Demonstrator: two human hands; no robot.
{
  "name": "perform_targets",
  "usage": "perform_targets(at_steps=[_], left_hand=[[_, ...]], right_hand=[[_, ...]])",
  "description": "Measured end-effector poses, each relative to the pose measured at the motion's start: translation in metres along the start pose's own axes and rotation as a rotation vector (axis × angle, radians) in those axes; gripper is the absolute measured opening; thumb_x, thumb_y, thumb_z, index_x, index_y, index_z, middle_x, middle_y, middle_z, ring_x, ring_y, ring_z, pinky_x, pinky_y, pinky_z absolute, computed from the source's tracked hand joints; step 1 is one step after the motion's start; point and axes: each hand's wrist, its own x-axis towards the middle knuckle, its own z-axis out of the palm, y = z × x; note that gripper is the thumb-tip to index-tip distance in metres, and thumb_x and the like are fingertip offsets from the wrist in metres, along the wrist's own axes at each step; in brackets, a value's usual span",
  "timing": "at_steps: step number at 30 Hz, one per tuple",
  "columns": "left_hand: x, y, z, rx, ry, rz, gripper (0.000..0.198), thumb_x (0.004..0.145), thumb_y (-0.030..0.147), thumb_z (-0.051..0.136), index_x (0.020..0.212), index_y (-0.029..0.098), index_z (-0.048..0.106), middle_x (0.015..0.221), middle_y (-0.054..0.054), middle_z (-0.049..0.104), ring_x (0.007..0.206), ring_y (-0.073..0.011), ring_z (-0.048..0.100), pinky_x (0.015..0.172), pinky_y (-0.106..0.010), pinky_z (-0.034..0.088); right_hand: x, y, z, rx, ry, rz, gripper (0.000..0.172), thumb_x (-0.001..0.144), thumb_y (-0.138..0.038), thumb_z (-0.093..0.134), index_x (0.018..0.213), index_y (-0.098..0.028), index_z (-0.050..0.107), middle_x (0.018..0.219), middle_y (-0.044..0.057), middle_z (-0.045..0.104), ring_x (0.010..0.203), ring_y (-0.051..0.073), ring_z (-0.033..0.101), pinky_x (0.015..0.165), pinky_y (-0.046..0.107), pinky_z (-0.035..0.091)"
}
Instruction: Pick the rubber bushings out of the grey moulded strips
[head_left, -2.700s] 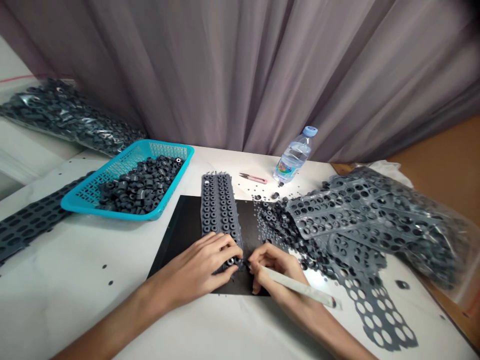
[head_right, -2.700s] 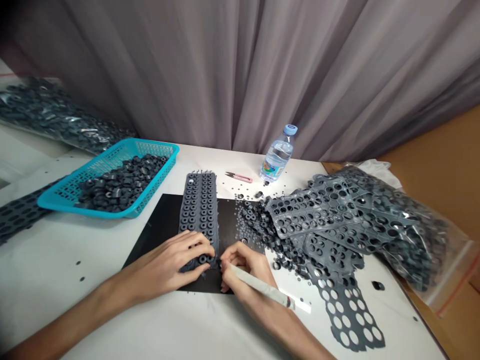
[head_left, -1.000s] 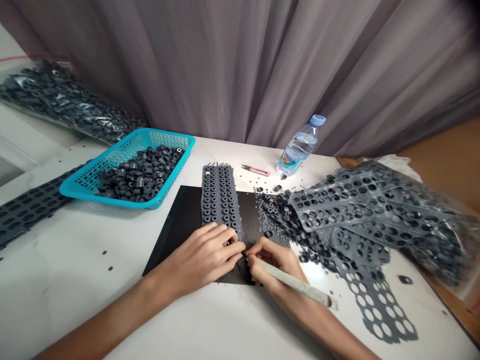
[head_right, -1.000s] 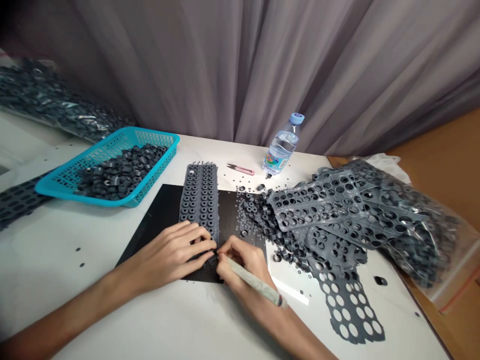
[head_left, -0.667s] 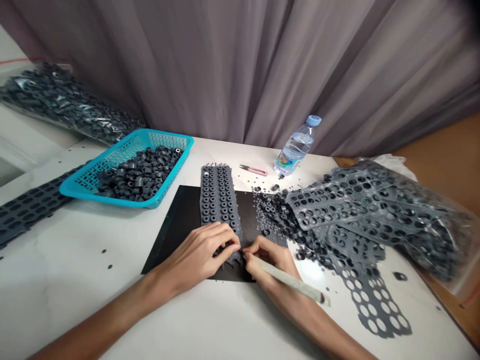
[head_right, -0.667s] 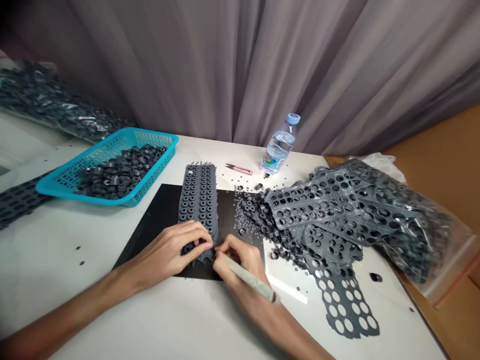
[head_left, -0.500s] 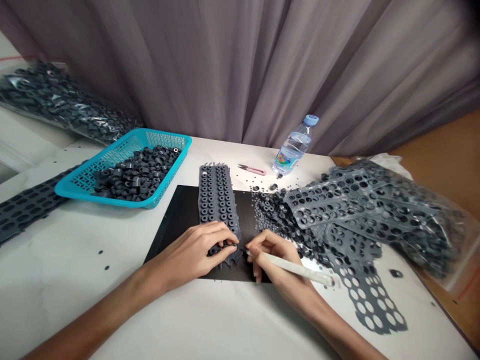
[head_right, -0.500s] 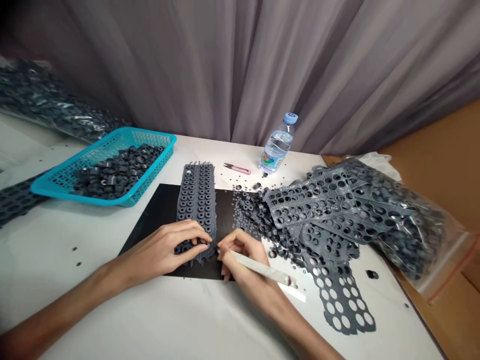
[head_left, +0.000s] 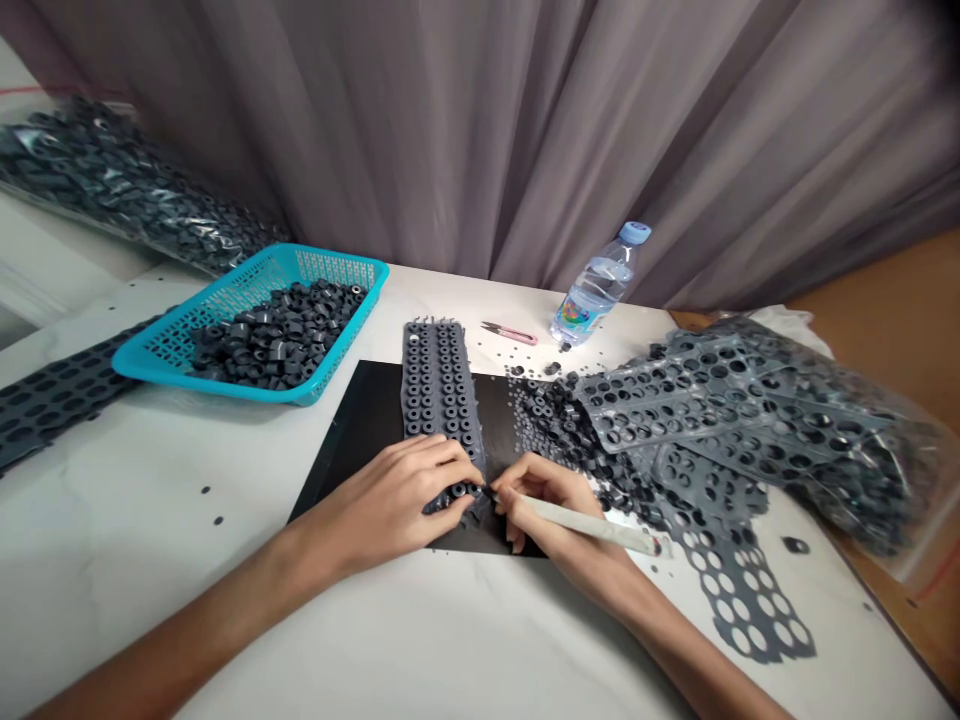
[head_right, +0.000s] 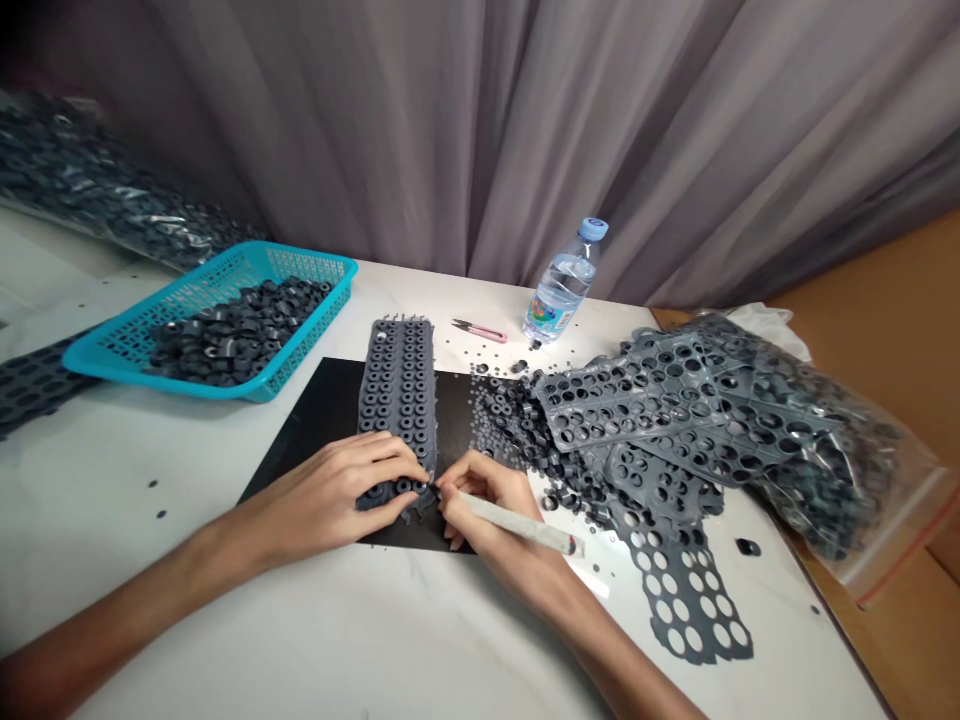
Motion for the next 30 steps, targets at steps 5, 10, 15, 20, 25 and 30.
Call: perform_targets(at_steps=[5,10,15,20,25,30], left_hand=[[-0.001,0.002,0.000,0.035,-0.006,0.010,0.017,0.101,0.018,0.058,0.115,0.022,0.068,0.109,-0.003,0.070,0.104,-0.0209,0.066,0.099,-0.037,0.049],[-0.001,0.002,0.003,0.103,0.004,0.025,0.013,0.103,0.023,0.058,0.113,0.021,0.067,0.108,-0.003,0.070,0.102,-0.0206,0.066,0.097,-0.038,0.049],[-0.004,0.008,0.009,0.310,0.095,0.176,0.018,0.105,0.015,0.050,0.105,0.016,0.067,0.105,-0.007,0.073,0.096,-0.0232,0.068,0.089,-0.040,0.051],[0.000,0.013,-0.017,-0.257,0.487,-0.135,0.010,0.103,0.027,0.062,0.099,0.019,0.068,0.098,-0.003,0.073,0.091,-0.0170,0.069,0.086,-0.030,0.057],[0.006,-0.004,-0.028,-0.915,0.291,-0.509,0.026,0.097,0.042,0.070,0.103,0.018,0.073,0.101,-0.005,0.072,0.094,-0.0182,0.073,0.089,-0.030,0.061],[0.003,-0.004,-0.006,-1.202,0.131,-0.634,0.025,0.095,0.038,0.073,0.109,0.017,0.073,0.119,-0.009,0.075,0.115,-0.0254,0.073,0.114,-0.042,0.050]], right_hand=[[0.000,-0.002,0.000,-0.002,-0.012,0.009,0.016,0.097,-0.033,0.064,0.091,-0.018,0.062,0.069,-0.001,0.064,0.061,0.012,0.060,0.057,0.021,0.045],[-0.001,0.002,0.001,-0.034,-0.014,0.018,0.012,0.096,-0.030,0.063,0.092,-0.019,0.062,0.070,-0.002,0.063,0.061,0.012,0.058,0.057,0.022,0.044],[-0.003,0.001,0.005,-0.192,0.038,-0.035,0.012,0.094,-0.025,0.061,0.084,-0.020,0.058,0.065,-0.005,0.053,0.059,0.010,0.047,0.054,0.021,0.035],[-0.004,-0.003,0.009,-0.194,0.063,-0.060,0.017,0.093,-0.026,0.062,0.078,-0.019,0.056,0.068,-0.005,0.050,0.062,0.010,0.045,0.054,0.021,0.032],[-0.002,0.002,0.005,0.048,0.059,0.025,0.015,0.095,-0.032,0.063,0.089,-0.019,0.061,0.070,-0.002,0.062,0.055,0.011,0.056,0.051,0.022,0.044],[0.003,0.004,-0.005,0.089,0.198,-0.009,0.013,0.095,-0.032,0.065,0.094,-0.019,0.062,0.073,-0.001,0.066,0.051,0.011,0.059,0.048,0.023,0.048]])
